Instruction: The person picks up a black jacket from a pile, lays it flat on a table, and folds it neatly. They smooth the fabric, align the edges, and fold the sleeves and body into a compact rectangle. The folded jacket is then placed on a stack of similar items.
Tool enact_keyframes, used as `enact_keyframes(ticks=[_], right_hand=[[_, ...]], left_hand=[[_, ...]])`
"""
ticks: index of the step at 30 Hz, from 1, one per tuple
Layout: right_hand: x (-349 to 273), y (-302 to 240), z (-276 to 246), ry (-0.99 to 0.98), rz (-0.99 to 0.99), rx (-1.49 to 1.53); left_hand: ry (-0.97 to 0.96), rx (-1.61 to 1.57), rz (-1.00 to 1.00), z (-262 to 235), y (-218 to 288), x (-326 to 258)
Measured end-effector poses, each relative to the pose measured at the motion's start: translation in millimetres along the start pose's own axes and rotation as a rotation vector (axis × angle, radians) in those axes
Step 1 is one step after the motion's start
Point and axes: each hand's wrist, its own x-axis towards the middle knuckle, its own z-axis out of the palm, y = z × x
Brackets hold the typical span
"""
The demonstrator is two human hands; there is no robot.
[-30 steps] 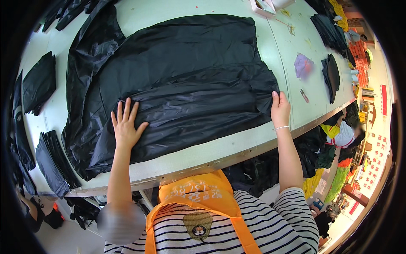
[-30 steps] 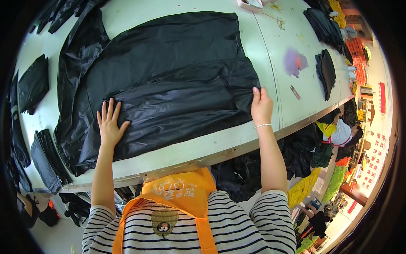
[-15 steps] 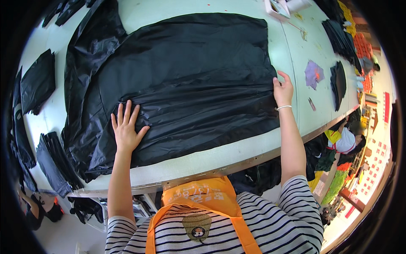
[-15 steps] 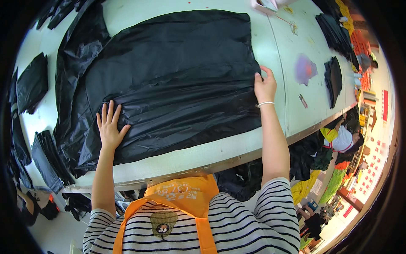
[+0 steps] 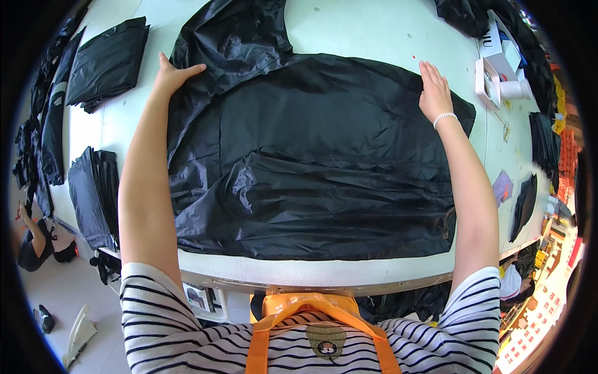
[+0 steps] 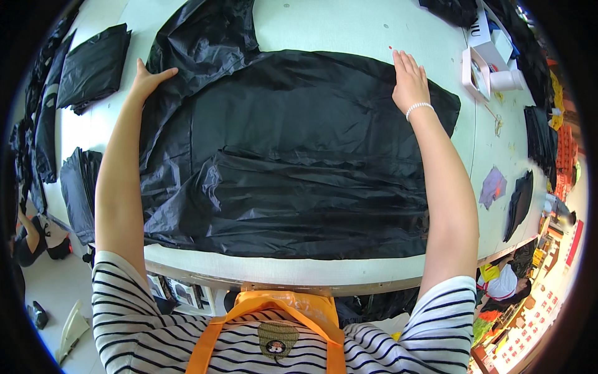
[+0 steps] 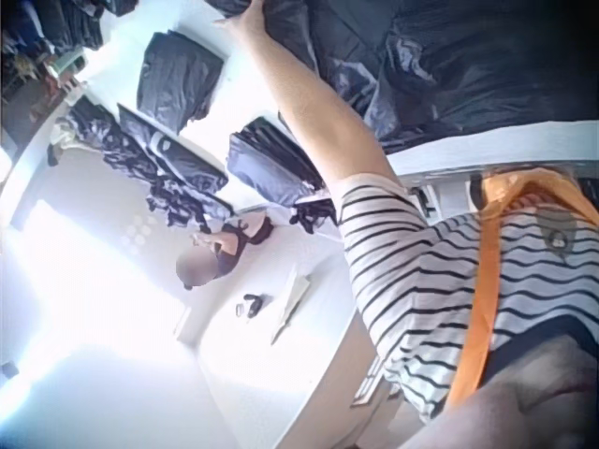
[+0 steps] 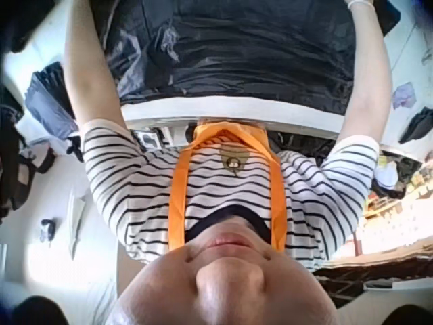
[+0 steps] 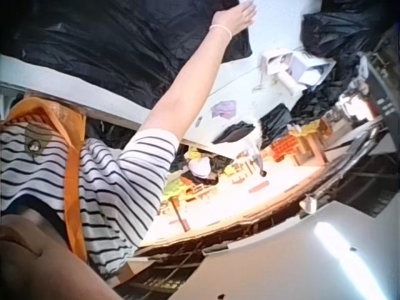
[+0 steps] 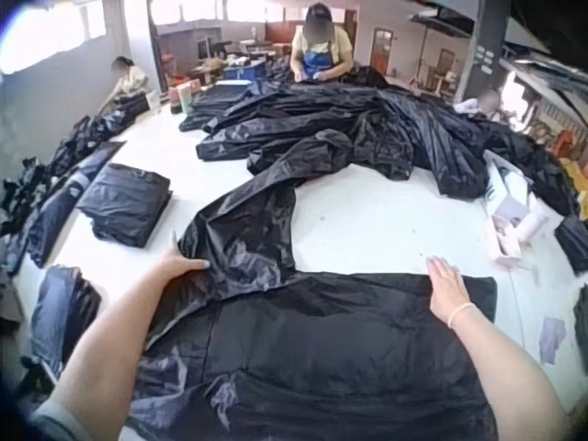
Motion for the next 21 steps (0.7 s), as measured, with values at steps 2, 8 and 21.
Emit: enact_keyframes(ticks=[2,8,21], right_hand=[[16.4,2.8,6.7,-0.28,0.146,-0.004],[-2.7,27.4,-27.5,-0.384,0.218,0.036],[-322.6,-29.3,-186.8,-0.096,-0.083,0.324]], left_hand=[[-0.097,0.036,-0.047,1.5,11.8,18.5],[-0.043,0.18,0.096,-28.0,41.3,-18.0],[0.057,0.239,0.553,-126.1,-151.4,-355.7]])
